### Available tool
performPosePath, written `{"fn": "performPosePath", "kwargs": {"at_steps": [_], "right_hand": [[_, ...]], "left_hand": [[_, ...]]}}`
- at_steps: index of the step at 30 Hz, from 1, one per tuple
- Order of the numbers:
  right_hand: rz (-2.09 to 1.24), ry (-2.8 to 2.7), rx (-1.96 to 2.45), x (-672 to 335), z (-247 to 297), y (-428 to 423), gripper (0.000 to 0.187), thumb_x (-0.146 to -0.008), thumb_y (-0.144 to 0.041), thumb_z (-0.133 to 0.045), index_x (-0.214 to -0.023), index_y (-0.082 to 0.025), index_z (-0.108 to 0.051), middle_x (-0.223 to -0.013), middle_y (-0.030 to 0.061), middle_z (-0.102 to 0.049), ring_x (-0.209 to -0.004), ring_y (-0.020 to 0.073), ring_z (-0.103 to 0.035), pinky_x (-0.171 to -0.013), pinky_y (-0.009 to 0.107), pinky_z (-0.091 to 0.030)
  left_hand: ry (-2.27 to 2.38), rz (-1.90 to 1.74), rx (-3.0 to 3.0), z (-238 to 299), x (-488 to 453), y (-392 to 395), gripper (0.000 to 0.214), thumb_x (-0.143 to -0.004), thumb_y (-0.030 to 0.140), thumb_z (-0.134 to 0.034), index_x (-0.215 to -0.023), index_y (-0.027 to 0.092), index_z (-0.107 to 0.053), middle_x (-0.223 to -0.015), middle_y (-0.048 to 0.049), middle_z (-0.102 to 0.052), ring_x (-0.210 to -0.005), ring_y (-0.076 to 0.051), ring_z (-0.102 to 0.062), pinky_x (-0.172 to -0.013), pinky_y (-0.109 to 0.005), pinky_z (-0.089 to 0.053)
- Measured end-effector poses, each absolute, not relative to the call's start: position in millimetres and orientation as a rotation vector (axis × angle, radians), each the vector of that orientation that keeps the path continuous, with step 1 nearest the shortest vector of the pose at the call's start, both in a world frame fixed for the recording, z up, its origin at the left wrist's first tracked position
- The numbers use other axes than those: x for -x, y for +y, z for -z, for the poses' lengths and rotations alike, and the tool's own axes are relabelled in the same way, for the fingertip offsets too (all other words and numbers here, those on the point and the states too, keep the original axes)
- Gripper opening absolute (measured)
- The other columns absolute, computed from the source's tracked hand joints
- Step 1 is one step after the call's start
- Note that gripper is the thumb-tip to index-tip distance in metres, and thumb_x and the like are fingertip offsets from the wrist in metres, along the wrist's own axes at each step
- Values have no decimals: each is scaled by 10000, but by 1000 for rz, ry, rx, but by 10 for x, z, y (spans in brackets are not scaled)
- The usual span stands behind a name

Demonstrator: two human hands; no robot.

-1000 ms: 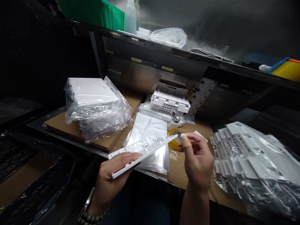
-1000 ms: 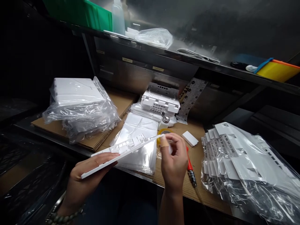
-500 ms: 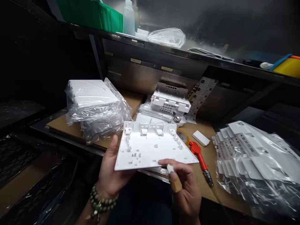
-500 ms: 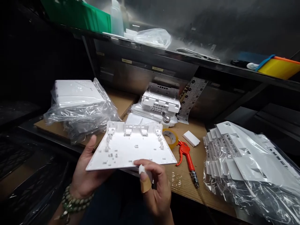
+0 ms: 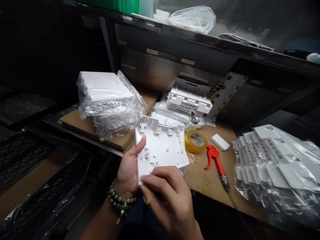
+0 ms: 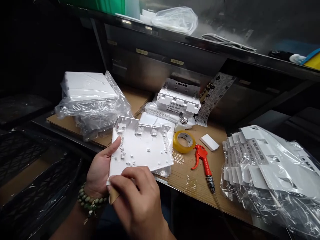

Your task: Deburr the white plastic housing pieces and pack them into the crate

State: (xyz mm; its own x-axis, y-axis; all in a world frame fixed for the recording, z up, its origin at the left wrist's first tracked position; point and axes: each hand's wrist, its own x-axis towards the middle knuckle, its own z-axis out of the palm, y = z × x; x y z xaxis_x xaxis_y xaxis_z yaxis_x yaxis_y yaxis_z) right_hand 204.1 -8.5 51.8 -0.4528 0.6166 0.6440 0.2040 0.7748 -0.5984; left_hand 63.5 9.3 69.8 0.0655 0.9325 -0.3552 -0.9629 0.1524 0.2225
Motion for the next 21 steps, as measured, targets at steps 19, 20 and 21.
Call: {"fn": "performPosePath", "kwargs": {"at_steps": [19,20,21], "right_hand": [[-374,-1856,921,-2613,-336,231,239,-900,-105,-727,-1092,-242,-764,-1048,55,-677,-958,190,-659,-803,324,-549],[-326,-1772,979,-2733,-324,280,229,-893,-112,-740,-1074,-249,-772,-1050,52,-674,-957,189,-661,-798,319,-549],[-276,-1707,1017,-2840,-321,316,225,-887,-118,-751,-1065,-254,-776,-1049,48,-675,-957,189,-663,-801,317,-548]], "left_hand": [[344,-1542,96,-526,-257,-1,615,-1079,436,-206,-1598,120,-302,-1449,-209,-600,-1412,-385,-483,-1230,-629,-256],[314,-1538,75,-524,-202,-22,618,-1083,454,-190,-1610,140,-268,-1467,-194,-585,-1429,-382,-453,-1223,-645,-242],[295,-1530,56,-528,-154,-43,618,-1085,476,-187,-1617,165,-239,-1477,-176,-577,-1439,-380,-430,-1210,-664,-237]]}}
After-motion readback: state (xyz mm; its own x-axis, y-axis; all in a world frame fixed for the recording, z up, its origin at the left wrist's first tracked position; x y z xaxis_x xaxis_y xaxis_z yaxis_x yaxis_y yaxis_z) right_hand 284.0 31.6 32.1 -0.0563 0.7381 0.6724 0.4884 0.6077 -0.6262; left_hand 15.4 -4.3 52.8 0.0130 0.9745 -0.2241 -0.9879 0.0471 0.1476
